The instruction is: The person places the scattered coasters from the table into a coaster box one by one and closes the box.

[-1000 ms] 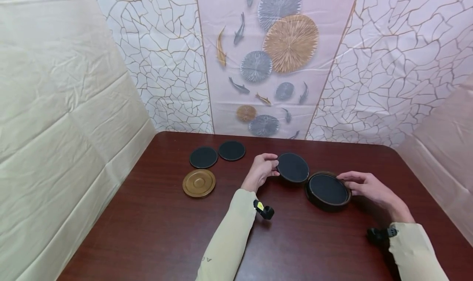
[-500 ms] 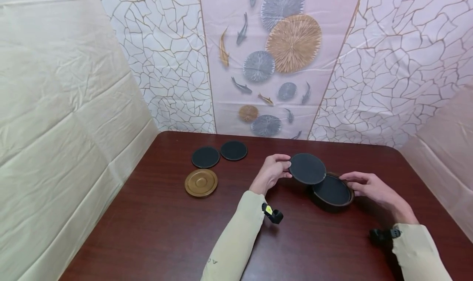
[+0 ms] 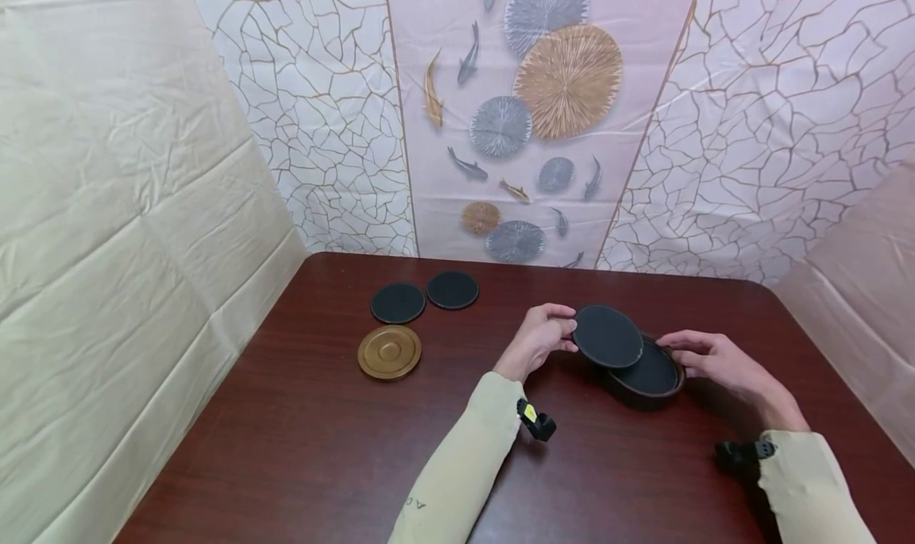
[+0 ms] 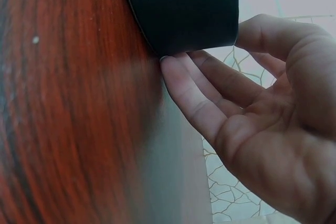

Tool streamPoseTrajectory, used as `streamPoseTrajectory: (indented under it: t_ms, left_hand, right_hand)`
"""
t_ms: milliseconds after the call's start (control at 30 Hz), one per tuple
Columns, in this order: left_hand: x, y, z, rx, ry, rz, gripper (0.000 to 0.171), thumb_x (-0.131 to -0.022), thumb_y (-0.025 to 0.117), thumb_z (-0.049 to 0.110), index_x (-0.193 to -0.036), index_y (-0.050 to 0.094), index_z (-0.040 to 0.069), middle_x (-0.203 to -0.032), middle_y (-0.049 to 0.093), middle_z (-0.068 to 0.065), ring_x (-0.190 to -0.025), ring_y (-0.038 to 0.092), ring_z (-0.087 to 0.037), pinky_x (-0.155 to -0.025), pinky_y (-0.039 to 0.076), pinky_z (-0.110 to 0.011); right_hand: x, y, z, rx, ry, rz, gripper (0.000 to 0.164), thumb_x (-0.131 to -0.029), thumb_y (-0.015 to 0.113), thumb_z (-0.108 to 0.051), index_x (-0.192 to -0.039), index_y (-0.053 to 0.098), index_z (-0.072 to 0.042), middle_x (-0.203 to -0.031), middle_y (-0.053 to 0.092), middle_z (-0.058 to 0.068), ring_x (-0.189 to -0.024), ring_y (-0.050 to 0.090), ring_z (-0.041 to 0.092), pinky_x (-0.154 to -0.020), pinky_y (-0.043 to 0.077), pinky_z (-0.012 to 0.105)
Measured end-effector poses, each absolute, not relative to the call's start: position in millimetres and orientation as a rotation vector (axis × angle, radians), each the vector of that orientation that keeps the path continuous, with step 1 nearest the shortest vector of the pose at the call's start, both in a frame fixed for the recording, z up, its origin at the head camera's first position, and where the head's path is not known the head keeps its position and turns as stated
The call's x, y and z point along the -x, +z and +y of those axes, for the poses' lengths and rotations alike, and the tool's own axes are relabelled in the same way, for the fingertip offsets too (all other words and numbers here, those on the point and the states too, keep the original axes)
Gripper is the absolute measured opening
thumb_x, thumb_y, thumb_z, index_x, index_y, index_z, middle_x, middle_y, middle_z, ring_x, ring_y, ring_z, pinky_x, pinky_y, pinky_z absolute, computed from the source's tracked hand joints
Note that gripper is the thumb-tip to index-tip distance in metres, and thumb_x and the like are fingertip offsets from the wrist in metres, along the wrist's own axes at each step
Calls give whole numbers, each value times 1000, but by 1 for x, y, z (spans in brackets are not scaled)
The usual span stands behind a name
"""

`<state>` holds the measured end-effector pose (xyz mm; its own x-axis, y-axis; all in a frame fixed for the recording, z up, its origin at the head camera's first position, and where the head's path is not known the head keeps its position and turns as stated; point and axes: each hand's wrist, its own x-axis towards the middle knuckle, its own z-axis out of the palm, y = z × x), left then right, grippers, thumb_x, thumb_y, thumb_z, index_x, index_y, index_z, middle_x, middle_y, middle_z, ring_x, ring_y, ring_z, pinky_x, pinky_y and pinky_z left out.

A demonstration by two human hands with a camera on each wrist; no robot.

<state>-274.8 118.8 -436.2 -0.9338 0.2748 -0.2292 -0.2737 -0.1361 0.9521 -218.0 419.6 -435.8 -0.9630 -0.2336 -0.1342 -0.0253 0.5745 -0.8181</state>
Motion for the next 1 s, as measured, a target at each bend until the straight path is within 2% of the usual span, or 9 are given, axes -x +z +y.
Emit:
streamPoseTrajectory:
  t_ms: [200, 400, 633, 1000]
  left_hand:
    - [270, -440, 128, -25, 2137, 1765, 16, -90, 64, -3, -103, 67, 5, -85, 65, -8, -58, 61, -17, -51, 54, -24]
    - [265, -443, 134, -53, 2131, 1758, 16, -90, 65, -1, -105, 66, 7, -88, 66, -8, -58, 61, -19, -54, 55, -25]
    - [261, -446, 142, -85, 2149, 1732, 16, -91, 64, -2, -106, 64, 5, -86, 64, -8, -59, 60, -19, -55, 56, -27]
    - [253, -449, 152, -103, 2139, 1727, 15, -91, 64, -2, -104, 62, 5, -85, 61, -9, -61, 58, -19, -55, 55, -28]
  right_hand:
    - [218, -438, 420, 218, -1324, 2593, 38, -100, 56, -16, -134, 55, 1, -134, 51, 29, -90, 65, 10, -75, 58, 28]
    - [218, -437, 420, 221, -1310, 2595, 39, -100, 55, -18, -135, 54, 1, -133, 52, 29, -89, 65, 11, -75, 58, 29]
    - [220, -436, 420, 224, -1331, 2599, 37, -100, 56, -17, -133, 56, 1, -126, 58, 19, -87, 66, 12, -75, 58, 29]
    - [220, -437, 420, 211, -1330, 2592, 38, -100, 55, -17, -134, 54, 1, -132, 54, 30, -89, 66, 13, -75, 58, 27]
